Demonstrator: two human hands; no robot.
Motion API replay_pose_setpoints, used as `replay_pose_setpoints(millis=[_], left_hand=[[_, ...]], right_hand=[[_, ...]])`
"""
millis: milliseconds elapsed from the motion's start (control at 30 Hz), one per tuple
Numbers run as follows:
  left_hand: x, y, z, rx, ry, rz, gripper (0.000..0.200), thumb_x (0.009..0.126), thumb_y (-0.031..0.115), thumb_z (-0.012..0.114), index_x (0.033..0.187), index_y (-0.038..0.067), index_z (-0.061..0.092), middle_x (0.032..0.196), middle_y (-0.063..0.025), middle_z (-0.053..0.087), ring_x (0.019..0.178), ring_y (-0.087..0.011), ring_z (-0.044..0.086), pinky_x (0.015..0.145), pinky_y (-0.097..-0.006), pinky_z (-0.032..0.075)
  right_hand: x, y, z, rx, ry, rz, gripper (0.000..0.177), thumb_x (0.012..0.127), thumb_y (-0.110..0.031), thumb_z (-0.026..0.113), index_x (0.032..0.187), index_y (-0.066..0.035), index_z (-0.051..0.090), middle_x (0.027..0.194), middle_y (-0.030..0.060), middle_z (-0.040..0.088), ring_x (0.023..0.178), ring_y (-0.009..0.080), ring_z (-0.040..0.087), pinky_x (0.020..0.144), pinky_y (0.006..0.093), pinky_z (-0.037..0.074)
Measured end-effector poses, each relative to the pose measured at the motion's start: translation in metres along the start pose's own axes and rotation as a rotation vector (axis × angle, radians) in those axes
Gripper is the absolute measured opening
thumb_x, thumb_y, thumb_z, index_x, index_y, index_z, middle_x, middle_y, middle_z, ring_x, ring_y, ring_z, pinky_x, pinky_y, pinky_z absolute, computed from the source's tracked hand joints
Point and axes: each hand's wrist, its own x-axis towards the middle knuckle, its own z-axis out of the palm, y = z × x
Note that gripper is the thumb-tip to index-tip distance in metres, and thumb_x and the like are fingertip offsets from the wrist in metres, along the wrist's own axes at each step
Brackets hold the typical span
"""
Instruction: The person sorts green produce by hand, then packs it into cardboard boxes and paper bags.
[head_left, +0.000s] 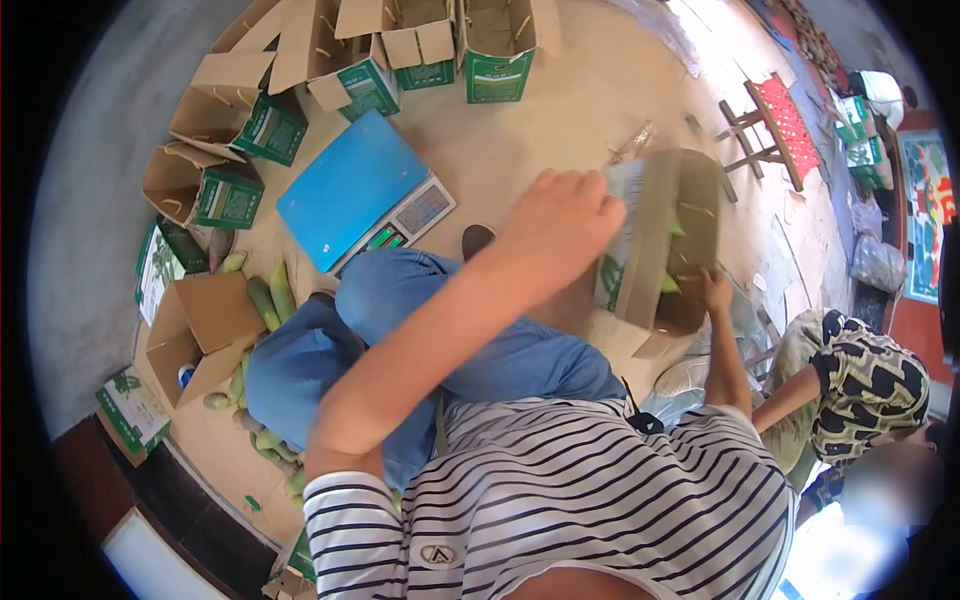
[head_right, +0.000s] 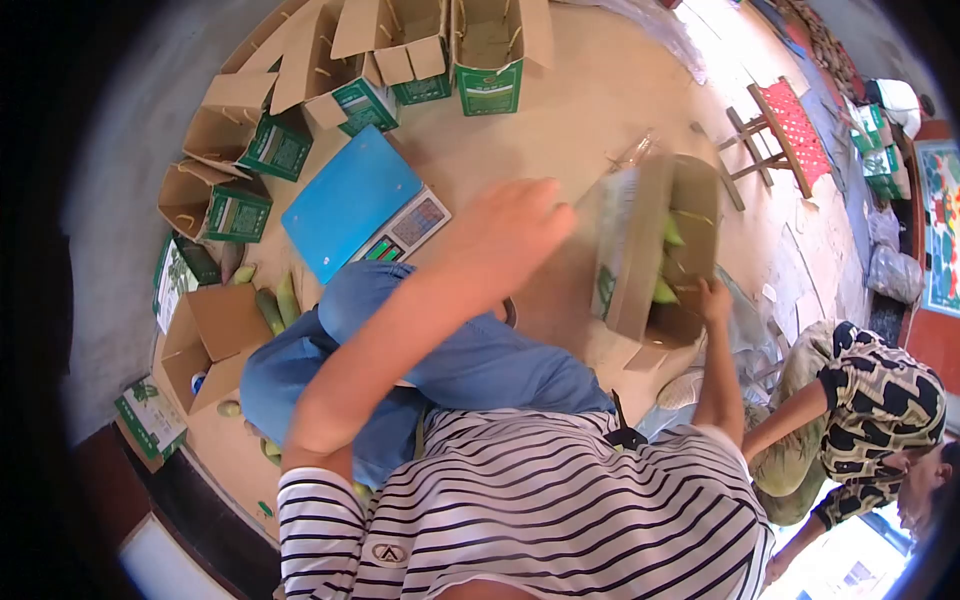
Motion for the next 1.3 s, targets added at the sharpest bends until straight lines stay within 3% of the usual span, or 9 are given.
replay_pose_setpoints(millis=[167, 300, 433, 500, 667, 733, 867, 1100, 1300], left_hand=[[-0.066, -0.045, -0.049, -0.016, -0.124, -0.32, 0.026, 0.082, 0.012, 0.058, 0.107, 0.006, 0.057, 0.117, -0.0146, 0.054, 0.104, -0.0328, 0.055, 0.083, -0.0385, 0.046], [-0.109, -0.071, -0.062, -0.031, -0.018, -0.503, 0.024, 0.085, 0.014, 0.059, 0.106, 0.004, 0.056, 0.11, -0.0158, 0.057, 0.099, -0.0345, 0.056, 0.082, -0.0395, 0.046], [-0.136, -0.103, -0.05, 0.042, 0.025, -0.695, 0.023, 0.085, 0.018, 0.06, 0.103, 0.005, 0.057, 0.108, -0.0118, 0.057, 0.091, -0.0323, 0.059, 0.078, -0.0392, 0.048], [-0.137, -0.107, -0.045, 0.182, -0.009, -0.674, 0.024, 0.084, 0.019, 0.061, 0.103, 0.005, 0.057, 0.105, -0.0115, 0.057, 0.09, -0.031, 0.059, 0.075, -0.0386, 0.049], [-0.137, -0.11, -0.049, 0.213, -0.138, -0.738, 0.029, 0.083, 0.02, 0.062, 0.107, 0.004, 0.056, 0.105, -0.0135, 0.056, 0.09, -0.0324, 0.059, 0.076, -0.0396, 0.048], [-0.143, -0.115, -0.048, 0.268, -0.173, -0.754, 0.03, 0.082, 0.021, 0.063, 0.107, 0.004, 0.056, 0.103, -0.0132, 0.056, 0.089, -0.0315, 0.06, 0.075, -0.0397, 0.049], [-0.147, -0.118, -0.052, 0.255, -0.16, -0.757, 0.029, 0.081, 0.022, 0.064, 0.103, 0.004, 0.056, 0.097, -0.0128, 0.056, 0.085, -0.0296, 0.06, 0.073, -0.0387, 0.049], [-0.156, -0.124, -0.05, 0.31, -0.135, -0.735, 0.023, 0.079, 0.022, 0.066, 0.089, 0.004, 0.055, 0.086, -0.0123, 0.055, 0.076, -0.0276, 0.06, 0.066, -0.0365, 0.048], [-0.155, -0.119, -0.05, 0.327, -0.093, -0.695, 0.023, 0.078, 0.021, 0.067, 0.088, 0.004, 0.056, 0.083, -0.0106, 0.054, 0.074, -0.0256, 0.06, 0.065, -0.0353, 0.048]], right_hand=[[-0.02, 0.078, -0.013, -0.038, 0.145, 0.156, 0.04, 0.084, -0.035, 0.059, 0.101, 0.001, 0.064, 0.089, 0.0218, 0.066, 0.088, 0.0373, 0.063, 0.077, 0.0416, 0.047], [-0.013, 0.127, -0.019, -0.142, 0.091, 0.297, 0.037, 0.084, -0.028, 0.057, 0.105, 0.003, 0.061, 0.097, 0.022, 0.064, 0.091, 0.0393, 0.061, 0.079, 0.0437, 0.047], [0.013, 0.049, -0.062, -0.325, 0.256, 0.308, 0.036, 0.082, -0.02, 0.056, 0.11, 0.003, 0.058, 0.105, 0.0225, 0.062, 0.099, 0.0393, 0.058, 0.086, 0.044, 0.045], [0.041, -0.034, -0.068, -0.237, 0.581, -0.294, 0.036, 0.08, -0.007, 0.053, 0.114, 0.004, 0.054, 0.115, 0.0224, 0.056, 0.109, 0.0386, 0.052, 0.095, 0.0439, 0.04], [0.069, -0.285, -0.026, 0.105, 0.063, -0.8, 0.031, 0.084, -0.003, 0.051, 0.115, -0.002, 0.055, 0.123, 0.017, 0.053, 0.115, 0.0322, 0.05, 0.098, 0.0364, 0.039], [0.078, -0.368, 0.009, 0.075, 0.021, -1.065, 0.028, 0.084, -0.009, 0.054, 0.112, -0.01, 0.057, 0.129, 0.0086, 0.049, 0.108, 0.0308, 0.055, 0.088, 0.037, 0.047], [0.097, -0.49, 0.051, 0.042, -0.066, -1.13, 0.027, 0.085, -0.017, 0.055, 0.11, -0.009, 0.059, 0.129, 0.0134, 0.048, 0.109, 0.0317, 0.054, 0.09, 0.0385, 0.046], [0.163, -0.511, 0.124, -0.169, -0.089, -0.999, 0.028, 0.083, -0.027, 0.057, 0.095, -0.003, 0.065, 0.118, 0.0192, 0.053, 0.102, 0.0335, 0.056, 0.087, 0.0394, 0.046], [0.109, -0.445, 0.056, -0.018, -0.166, -0.983, 0.029, 0.082, -0.027, 0.059, 0.079, 0.001, 0.064, 0.091, 0.0186, 0.058, 0.088, 0.035, 0.058, 0.077, 0.0412, 0.047]])
